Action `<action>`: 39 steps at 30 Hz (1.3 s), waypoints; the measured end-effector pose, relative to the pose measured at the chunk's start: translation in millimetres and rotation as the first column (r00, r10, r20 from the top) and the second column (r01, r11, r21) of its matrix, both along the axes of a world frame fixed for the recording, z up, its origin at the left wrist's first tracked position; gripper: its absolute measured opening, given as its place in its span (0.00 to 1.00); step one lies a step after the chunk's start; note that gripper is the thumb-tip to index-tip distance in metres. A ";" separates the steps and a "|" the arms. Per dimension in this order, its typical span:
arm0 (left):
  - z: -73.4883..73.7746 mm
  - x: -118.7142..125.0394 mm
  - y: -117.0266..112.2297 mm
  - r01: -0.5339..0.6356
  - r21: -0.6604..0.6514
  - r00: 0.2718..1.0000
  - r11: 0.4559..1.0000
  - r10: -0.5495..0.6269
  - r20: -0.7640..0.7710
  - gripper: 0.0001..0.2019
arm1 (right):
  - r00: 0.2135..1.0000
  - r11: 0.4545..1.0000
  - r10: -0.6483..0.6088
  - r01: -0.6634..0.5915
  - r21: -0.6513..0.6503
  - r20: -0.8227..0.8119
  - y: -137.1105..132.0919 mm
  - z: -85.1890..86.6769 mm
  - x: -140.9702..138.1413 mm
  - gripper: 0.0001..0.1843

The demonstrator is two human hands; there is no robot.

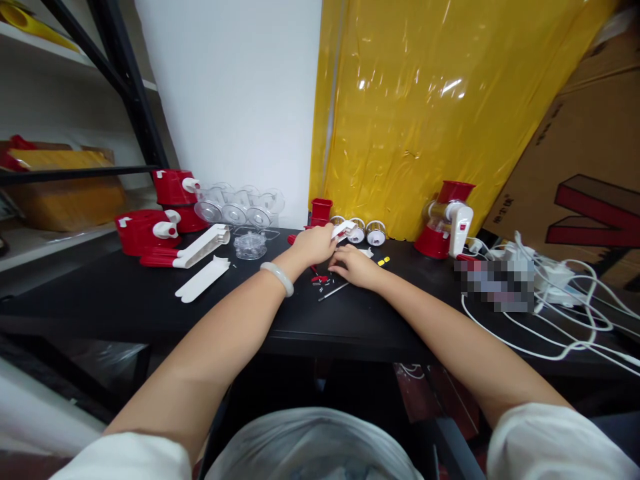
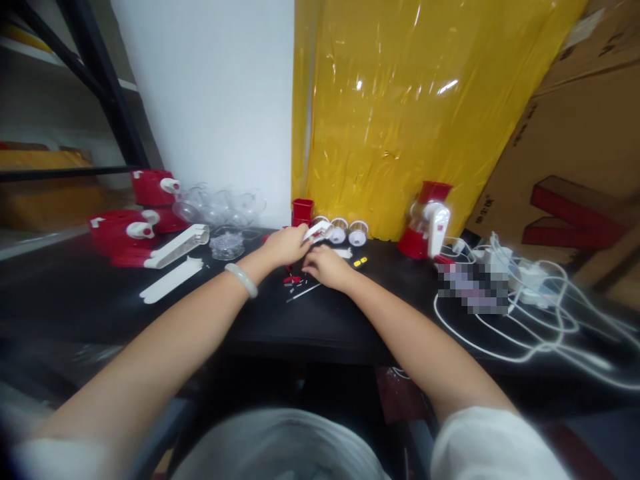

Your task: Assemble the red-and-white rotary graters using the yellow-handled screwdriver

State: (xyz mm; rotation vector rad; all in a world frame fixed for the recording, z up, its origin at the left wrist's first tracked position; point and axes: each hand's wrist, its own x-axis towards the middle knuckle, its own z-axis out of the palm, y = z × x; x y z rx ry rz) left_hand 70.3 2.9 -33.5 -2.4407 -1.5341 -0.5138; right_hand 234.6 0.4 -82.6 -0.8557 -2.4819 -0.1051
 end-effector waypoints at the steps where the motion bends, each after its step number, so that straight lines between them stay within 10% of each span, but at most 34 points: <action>1: 0.0 0.0 0.0 0.001 0.003 1.000 1.000 -0.001 -0.003 0.16 | 1.000 1.000 -0.010 0.010 -0.009 -0.001 -0.1 -0.4 -0.6 0.03; 39: 1.0 -0.3 -2.2 0.001 -0.007 1.000 1.000 -0.001 -0.008 0.17 | 0.993 0.987 -0.106 0.100 -0.126 -0.045 6.0 3.9 19.8 0.04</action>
